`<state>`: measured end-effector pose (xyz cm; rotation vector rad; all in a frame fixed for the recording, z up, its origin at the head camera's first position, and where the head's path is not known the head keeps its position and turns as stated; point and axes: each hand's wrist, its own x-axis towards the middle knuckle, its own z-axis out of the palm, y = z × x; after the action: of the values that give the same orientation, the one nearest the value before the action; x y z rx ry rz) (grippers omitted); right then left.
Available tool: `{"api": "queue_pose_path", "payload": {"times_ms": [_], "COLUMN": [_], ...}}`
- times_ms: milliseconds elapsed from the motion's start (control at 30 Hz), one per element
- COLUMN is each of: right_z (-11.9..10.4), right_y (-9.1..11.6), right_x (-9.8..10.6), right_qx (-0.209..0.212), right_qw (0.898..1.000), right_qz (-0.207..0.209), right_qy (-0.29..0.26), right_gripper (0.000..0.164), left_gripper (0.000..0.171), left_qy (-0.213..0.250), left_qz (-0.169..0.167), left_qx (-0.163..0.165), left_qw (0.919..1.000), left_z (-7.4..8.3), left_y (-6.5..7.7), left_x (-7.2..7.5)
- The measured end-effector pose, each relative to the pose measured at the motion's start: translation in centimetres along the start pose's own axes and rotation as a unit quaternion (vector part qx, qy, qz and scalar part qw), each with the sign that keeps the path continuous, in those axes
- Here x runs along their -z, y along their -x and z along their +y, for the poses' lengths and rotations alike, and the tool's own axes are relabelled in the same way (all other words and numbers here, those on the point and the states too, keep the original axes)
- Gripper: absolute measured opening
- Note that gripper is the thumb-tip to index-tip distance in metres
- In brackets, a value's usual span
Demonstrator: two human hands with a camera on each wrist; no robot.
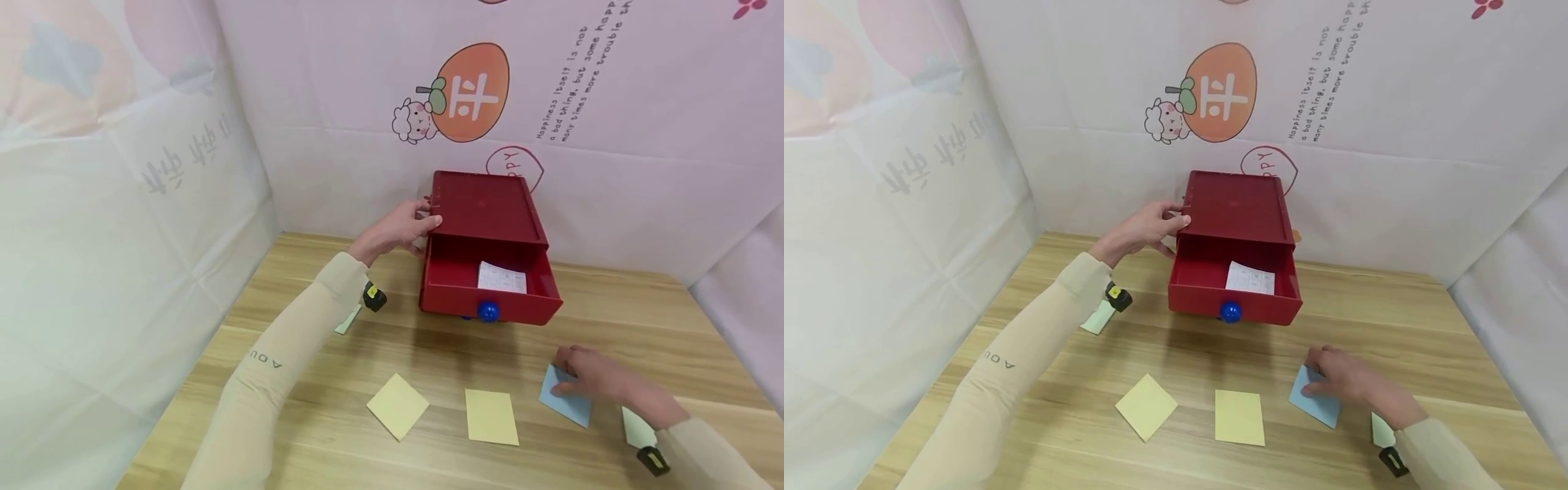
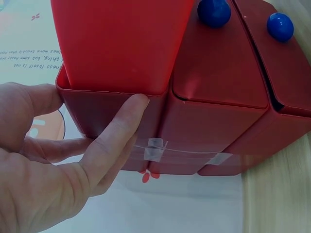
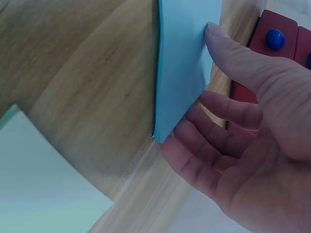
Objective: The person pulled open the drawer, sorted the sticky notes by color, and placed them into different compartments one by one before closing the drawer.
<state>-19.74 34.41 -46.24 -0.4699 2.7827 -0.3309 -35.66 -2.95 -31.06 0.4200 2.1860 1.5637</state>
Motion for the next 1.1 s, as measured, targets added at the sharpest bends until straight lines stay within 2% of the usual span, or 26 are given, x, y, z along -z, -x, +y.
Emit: {"api": "queue_pose_path", "payload": {"times_ms": [233,467,800,1100], "right_z": [-0.10,-0.23,-0.61,-1.00], "right_y": [-0.42,-0.42,-0.15,0.12], "right_x": [0.19,0.28,0.01,-0.23], "right_qx": [0.003,-0.019,-0.016,0.025], "right_qw": [1.000,1.000,1.000,0.999], "right_qz": [-0.013,-0.017,0.009,0.046], "right_qy": [-0.016,-0.014,-0.011,0.014], "right_gripper": [0.048,0.048,0.042,0.025], "left_gripper": [0.064,0.061,0.064,0.066], "left_qy": [-0.009,-0.009,-0.009,-0.011], "left_qz": [0.000,-0.002,-0.002,-0.002], "left_qx": [0.000,-0.006,-0.005,-0.004], "left_qw": [1.0000,0.9999,0.9999,0.9999], "left_z": [-0.07,-0.07,-0.16,-0.28], "left_y": [0.09,0.01,0.10,0.04], "left_x": [0.19,0.19,0.29,0.37]}}
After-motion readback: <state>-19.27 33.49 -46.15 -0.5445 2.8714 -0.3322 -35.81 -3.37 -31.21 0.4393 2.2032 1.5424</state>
